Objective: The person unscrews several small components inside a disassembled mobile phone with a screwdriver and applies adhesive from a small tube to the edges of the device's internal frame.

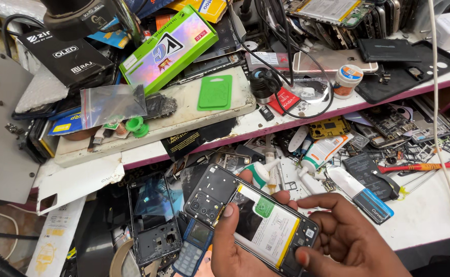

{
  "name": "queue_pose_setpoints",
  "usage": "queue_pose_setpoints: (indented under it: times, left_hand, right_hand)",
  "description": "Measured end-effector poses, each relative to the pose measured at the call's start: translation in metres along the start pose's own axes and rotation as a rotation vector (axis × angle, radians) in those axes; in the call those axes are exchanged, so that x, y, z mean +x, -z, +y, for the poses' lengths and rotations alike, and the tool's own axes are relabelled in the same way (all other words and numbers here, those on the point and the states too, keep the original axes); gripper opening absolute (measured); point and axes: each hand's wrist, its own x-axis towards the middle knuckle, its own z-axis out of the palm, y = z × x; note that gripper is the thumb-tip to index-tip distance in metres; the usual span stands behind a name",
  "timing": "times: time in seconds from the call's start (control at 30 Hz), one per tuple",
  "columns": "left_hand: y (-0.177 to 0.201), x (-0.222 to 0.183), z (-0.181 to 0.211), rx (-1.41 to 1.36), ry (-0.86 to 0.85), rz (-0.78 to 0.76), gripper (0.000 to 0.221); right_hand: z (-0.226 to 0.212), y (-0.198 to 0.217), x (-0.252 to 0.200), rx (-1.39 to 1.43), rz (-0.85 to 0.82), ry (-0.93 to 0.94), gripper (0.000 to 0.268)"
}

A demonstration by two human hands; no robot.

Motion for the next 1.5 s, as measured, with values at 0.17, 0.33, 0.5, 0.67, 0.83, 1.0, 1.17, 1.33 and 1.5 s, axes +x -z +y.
queue_pose_setpoints:
  times: [0.17, 0.33, 0.5, 0.67, 0.83, 1.0, 1.17, 1.33, 1.5]
  left_hand:
    - [-0.001, -0.003, 0.001, 0.008, 0.096, 0.093, 0.073]
    - [-0.009, -0.006, -0.007, 0.021, 0.067, 0.037, 0.071]
    - [-0.013, -0.005, -0.006, 0.192, 0.064, 0.002, 0.068]
    - [-0.013, -0.004, -0.013, 0.589, 0.237, 0.026, 0.066]
    - [-0.012, -0.006, -0.026, 0.566, 0.166, -0.121, 0.064]
    - [-0.013, 0.000, -0.021, 0.446, 0.304, -0.087, 0.065]
    - [-0.009, 0.002, -0.015, 0.338, 0.331, 0.043, 0.066]
    - [-0.004, 0.006, -0.019, 0.314, 0.251, 0.011, 0.066]
    - [-0.006, 0.007, -0.029, 0.334, 0.228, 0.123, 0.061]
  right_hand:
    - [0.005, 0.010, -0.003, -0.128, 0.235, -0.149, 0.040]
    - [0.005, 0.019, -0.005, -0.252, 0.296, -0.124, 0.018]
    - [-0.015, 0.037, 0.000, -0.206, 0.280, 0.155, 0.032]
    - [-0.015, 0.061, 0.004, -0.231, 0.414, 0.071, 0.052]
    - [0.006, 0.077, 0.002, -0.311, 0.369, -0.016, 0.042]
    - [-0.007, 0.063, 0.005, -0.277, 0.443, -0.067, 0.026]
    - [-0.040, 0.027, 0.005, -0.428, 0.381, 0.102, 0.015]
    - [-0.040, 0.030, 0.009, -0.274, 0.428, -0.033, 0.014]
    - [-0.023, 0.042, 0.014, -0.313, 0.361, -0.017, 0.017]
